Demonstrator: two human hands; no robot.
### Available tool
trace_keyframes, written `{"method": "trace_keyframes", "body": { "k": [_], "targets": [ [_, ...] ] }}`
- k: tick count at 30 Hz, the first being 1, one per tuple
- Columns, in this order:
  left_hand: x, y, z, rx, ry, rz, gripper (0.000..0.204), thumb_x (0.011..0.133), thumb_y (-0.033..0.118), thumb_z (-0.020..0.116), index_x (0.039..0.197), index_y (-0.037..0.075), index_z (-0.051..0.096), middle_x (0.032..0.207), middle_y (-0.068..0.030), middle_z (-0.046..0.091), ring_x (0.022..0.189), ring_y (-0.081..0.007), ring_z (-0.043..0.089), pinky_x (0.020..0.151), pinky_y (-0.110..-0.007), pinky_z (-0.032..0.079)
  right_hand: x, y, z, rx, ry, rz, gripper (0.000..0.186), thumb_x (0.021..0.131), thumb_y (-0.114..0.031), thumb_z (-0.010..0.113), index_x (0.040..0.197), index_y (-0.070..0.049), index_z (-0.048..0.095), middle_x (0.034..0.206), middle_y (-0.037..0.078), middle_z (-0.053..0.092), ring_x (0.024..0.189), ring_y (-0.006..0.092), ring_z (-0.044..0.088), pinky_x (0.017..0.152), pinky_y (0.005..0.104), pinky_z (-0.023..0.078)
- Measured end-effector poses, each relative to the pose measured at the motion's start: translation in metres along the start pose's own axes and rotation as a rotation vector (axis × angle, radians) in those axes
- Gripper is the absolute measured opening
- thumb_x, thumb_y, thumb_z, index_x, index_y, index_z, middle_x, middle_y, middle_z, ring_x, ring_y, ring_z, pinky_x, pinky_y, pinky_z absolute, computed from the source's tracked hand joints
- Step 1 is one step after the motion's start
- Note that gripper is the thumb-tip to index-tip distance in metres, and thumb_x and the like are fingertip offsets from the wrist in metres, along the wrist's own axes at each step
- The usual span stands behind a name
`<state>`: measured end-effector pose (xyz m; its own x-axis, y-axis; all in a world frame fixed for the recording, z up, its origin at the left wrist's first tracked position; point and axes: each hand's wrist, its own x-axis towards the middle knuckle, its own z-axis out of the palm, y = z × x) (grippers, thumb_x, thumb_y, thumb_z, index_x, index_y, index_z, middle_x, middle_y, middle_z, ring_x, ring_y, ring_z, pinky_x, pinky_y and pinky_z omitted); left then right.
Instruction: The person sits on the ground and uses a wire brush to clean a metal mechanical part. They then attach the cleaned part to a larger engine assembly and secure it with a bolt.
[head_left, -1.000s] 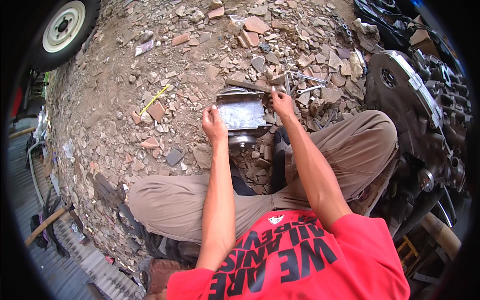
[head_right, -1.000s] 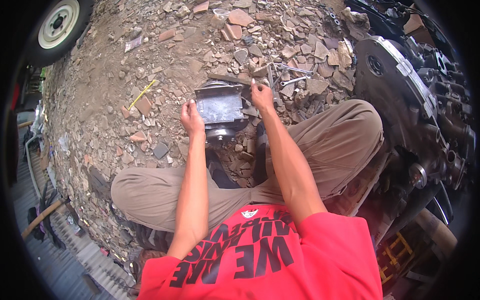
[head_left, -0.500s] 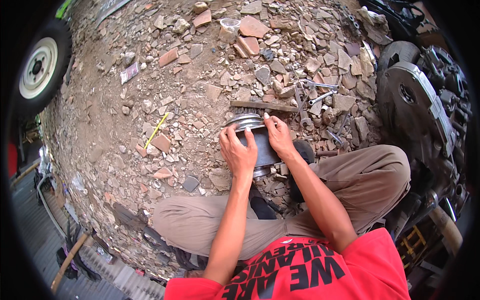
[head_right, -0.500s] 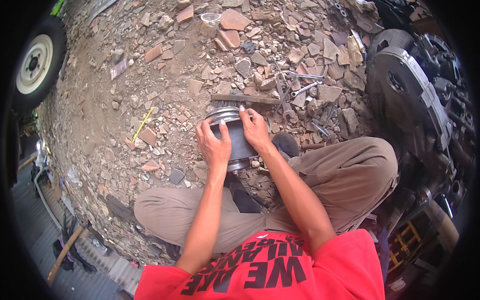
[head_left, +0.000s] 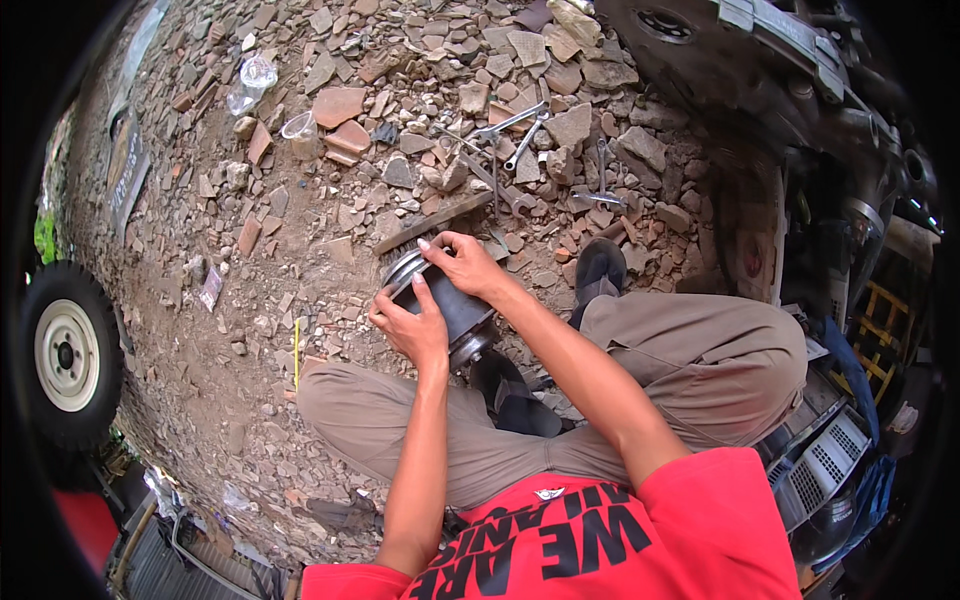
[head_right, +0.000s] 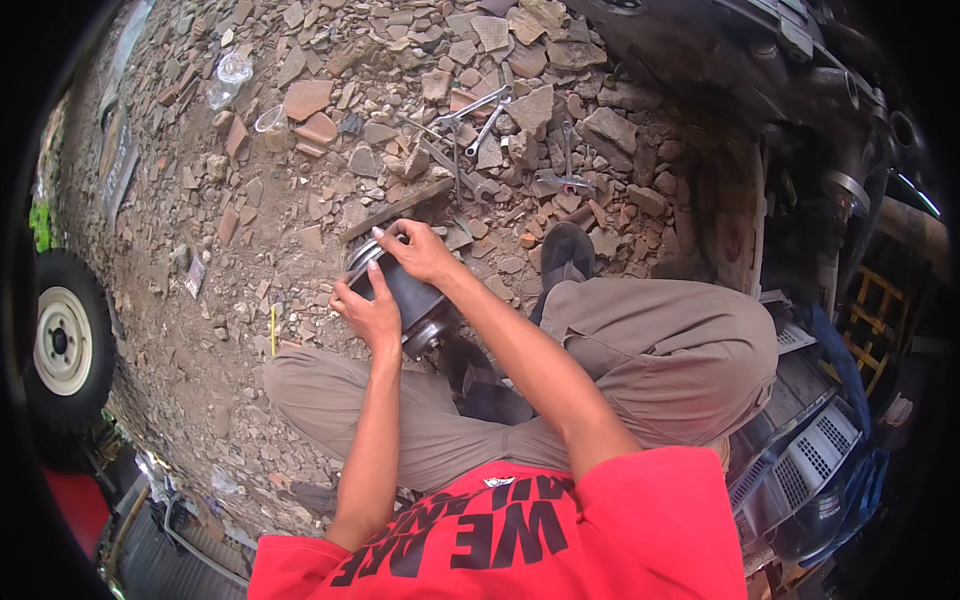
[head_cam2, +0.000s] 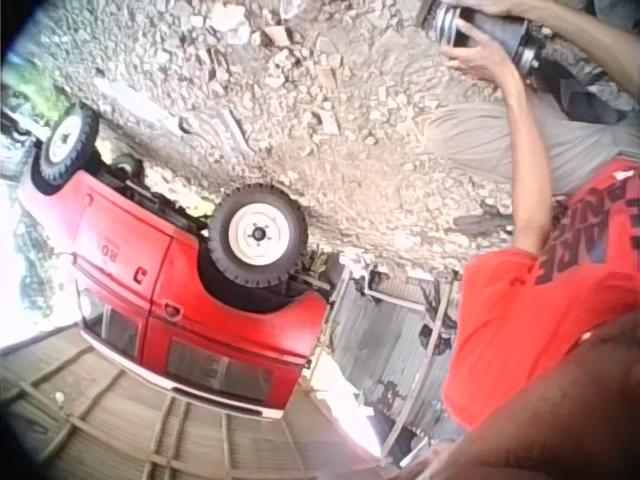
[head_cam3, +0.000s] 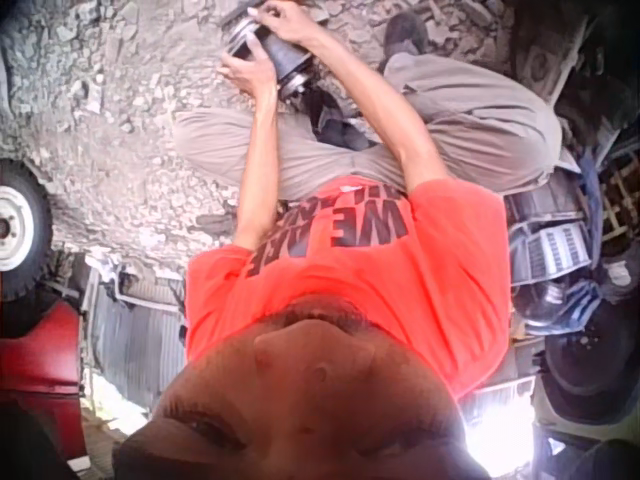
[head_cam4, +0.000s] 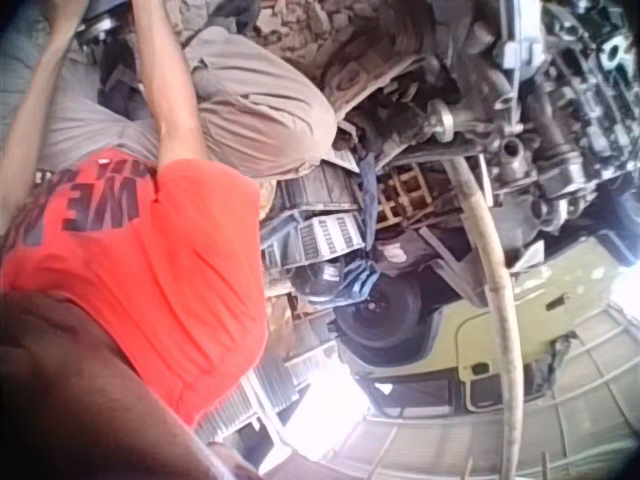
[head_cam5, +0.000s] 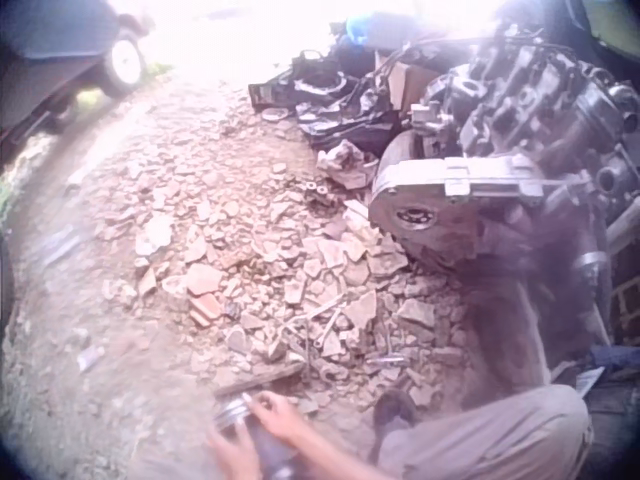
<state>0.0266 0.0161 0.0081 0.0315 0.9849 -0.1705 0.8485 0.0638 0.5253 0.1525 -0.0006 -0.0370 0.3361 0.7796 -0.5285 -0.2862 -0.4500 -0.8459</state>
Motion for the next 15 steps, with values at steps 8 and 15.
{"method": "trace_keyframes", "body": {
  "k": [8,15],
  "targets": [
    [-0.001,-0.006,-0.001,0.014,0.008,0.005,0.057,0.092,0.051,0.062,0.117,0.001,0.051,0.118,-0.0242,0.048,0.110,-0.0418,0.053,0.093,-0.050,0.043,-0.007,0.015,-0.052,-0.127,0.348,-0.178,0.042,0.096,-0.042,0.062,0.101,0.000,0.066,0.092,0.012,0.069,0.085,0.0206,0.064,0.079,0.0335,0.051],
    [-0.002,0.003,0.000,0.017,-0.020,-0.004,0.057,0.092,0.051,0.061,0.117,0.001,0.052,0.119,-0.0234,0.047,0.110,-0.0418,0.053,0.093,-0.050,0.043,-0.027,0.055,-0.251,-0.686,0.571,0.107,0.025,0.080,-0.020,0.076,0.101,-0.005,0.072,0.095,0.015,0.073,0.091,0.0297,0.070,0.083,0.0391,0.053]
  ]
}}
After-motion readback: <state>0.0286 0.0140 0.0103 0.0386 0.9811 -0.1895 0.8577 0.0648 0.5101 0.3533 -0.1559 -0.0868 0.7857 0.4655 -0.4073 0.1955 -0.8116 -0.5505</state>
